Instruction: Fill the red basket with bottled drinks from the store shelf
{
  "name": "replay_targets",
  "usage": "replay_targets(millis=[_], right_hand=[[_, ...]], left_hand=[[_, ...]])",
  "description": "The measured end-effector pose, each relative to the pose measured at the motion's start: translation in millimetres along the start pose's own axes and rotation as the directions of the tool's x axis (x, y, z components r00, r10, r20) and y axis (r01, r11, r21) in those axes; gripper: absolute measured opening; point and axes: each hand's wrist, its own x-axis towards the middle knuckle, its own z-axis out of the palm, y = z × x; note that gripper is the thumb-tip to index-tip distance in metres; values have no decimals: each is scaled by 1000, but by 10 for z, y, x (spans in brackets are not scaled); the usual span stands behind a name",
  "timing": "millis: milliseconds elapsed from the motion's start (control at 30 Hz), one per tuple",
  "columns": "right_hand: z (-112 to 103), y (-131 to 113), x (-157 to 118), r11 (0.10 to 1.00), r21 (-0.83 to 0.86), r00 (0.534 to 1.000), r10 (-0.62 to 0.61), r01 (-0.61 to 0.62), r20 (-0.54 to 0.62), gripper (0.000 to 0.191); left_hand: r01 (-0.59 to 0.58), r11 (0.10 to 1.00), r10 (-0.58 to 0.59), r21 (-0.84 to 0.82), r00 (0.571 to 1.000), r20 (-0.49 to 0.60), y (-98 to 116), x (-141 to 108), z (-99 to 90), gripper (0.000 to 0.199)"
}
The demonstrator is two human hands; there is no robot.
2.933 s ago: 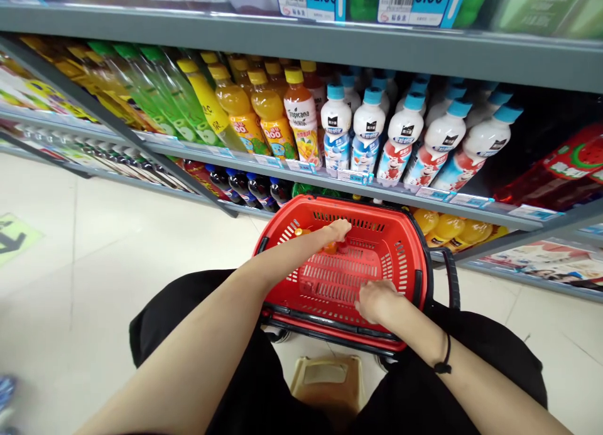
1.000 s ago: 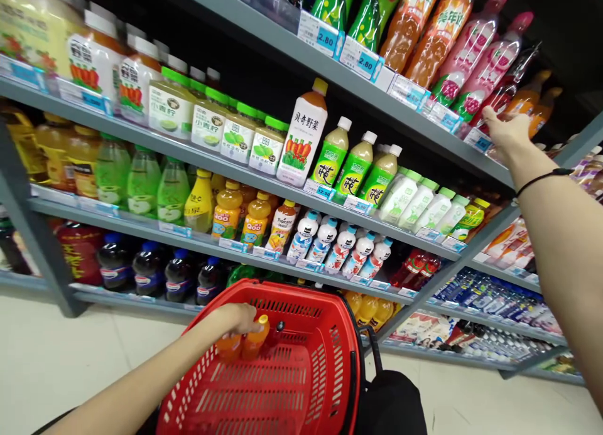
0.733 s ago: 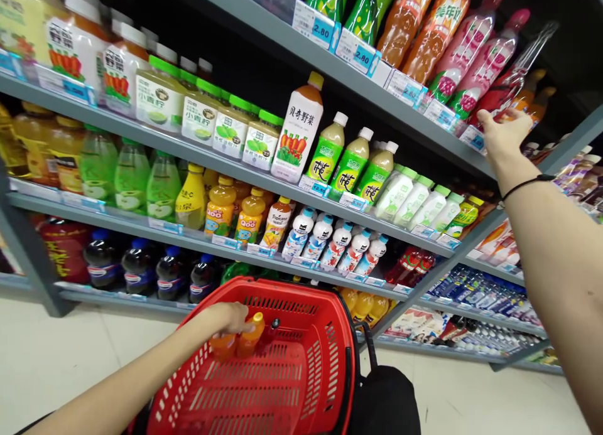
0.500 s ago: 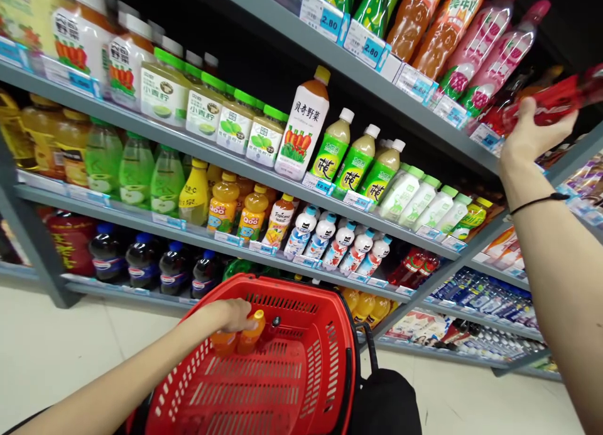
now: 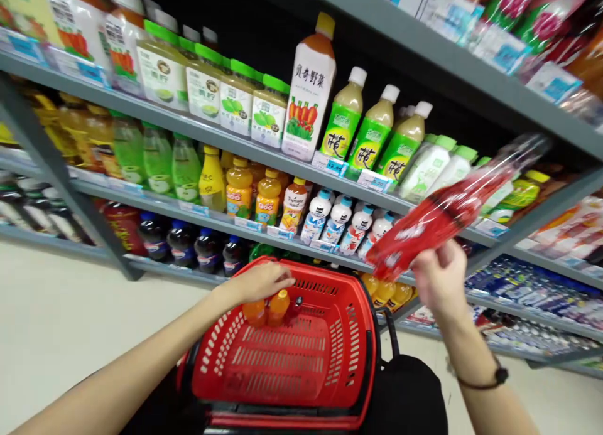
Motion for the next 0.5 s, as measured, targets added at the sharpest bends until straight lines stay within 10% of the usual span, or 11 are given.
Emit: replay_targets(millis=[167, 333, 500], right_hand=[[302, 768, -1049, 863, 39, 816, 461, -504, 350, 60], [438, 1249, -1440, 675, -15, 602, 669, -738, 436, 64], [415, 1378, -1584, 617, -14, 554, 716, -787, 425, 56]], left_hand=[[-109, 906, 19, -409, 976, -217, 606, -155, -170, 59], [-53, 768, 3, -638, 997, -79, 795, -228, -63, 56], [-74, 701, -16, -709, 993, -120, 769, -181, 186, 48]])
